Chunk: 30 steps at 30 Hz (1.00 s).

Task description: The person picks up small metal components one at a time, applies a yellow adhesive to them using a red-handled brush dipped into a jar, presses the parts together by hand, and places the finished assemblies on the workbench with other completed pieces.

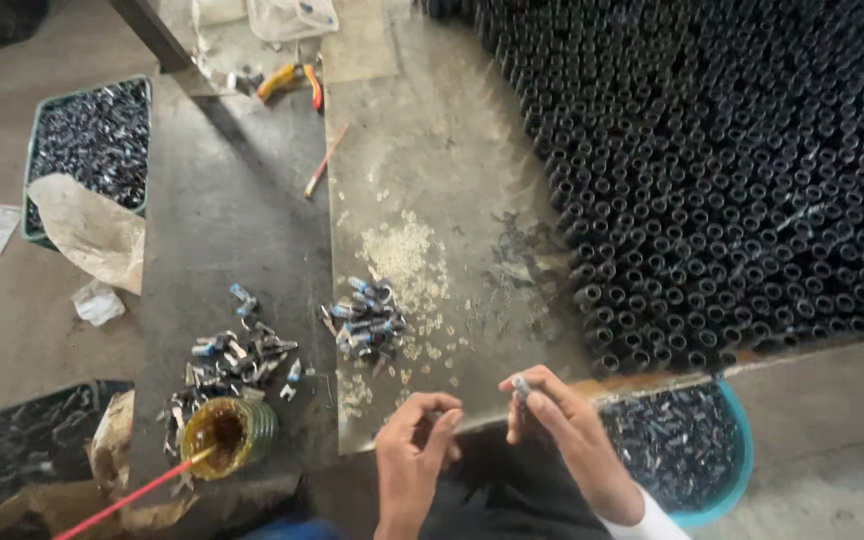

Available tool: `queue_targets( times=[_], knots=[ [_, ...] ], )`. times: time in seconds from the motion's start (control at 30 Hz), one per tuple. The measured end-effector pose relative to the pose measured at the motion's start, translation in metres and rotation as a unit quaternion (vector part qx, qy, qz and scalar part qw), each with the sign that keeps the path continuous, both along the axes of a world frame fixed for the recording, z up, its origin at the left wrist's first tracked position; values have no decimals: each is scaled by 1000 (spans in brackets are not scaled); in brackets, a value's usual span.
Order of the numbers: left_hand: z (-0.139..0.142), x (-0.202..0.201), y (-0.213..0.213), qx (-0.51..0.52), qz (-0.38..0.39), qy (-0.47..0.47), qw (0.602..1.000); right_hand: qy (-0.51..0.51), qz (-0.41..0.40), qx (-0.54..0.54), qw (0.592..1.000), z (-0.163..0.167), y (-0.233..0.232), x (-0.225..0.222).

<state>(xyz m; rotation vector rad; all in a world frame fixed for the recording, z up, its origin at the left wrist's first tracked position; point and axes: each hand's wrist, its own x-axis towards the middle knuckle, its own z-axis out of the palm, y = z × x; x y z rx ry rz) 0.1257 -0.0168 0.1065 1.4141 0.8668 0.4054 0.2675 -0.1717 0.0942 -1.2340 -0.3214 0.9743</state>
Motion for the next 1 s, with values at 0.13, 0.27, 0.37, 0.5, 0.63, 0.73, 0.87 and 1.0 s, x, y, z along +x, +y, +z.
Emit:
queue_targets(
  times=[0.13, 0.27, 0.37, 0.5, 0.63, 0.73, 0.87, 1.0],
  knots=[
    [11, -2, -19, -29, -75, -110, 991, 32, -43, 62, 997, -4, -18, -14],
    [25, -2, -30, 124, -81, -211, 966, 70, -48, 81, 993, -7, -26, -30],
    [35, -2, -37, 128, -65, -220, 965, 94, -56, 88, 990, -6, -30, -40],
    [39, -3, -42, 180, -53, -202, 961, 85, -51, 90, 991, -7, -29, -45],
    [30, -5, -48, 153, -37, -199, 967, 86, -43, 88, 992, -8, -29, -49],
    [23, -10, -48, 148, -29, -209, 966, 8, -65, 89, 994, -7, -27, -53],
    [20, -14, -43, 185, -35, -181, 965, -187, -103, 33, 976, 0, -23, -54],
    [21, -15, -46, 198, -53, -171, 964, -384, -122, -23, 915, 9, -23, -52]
  ],
)
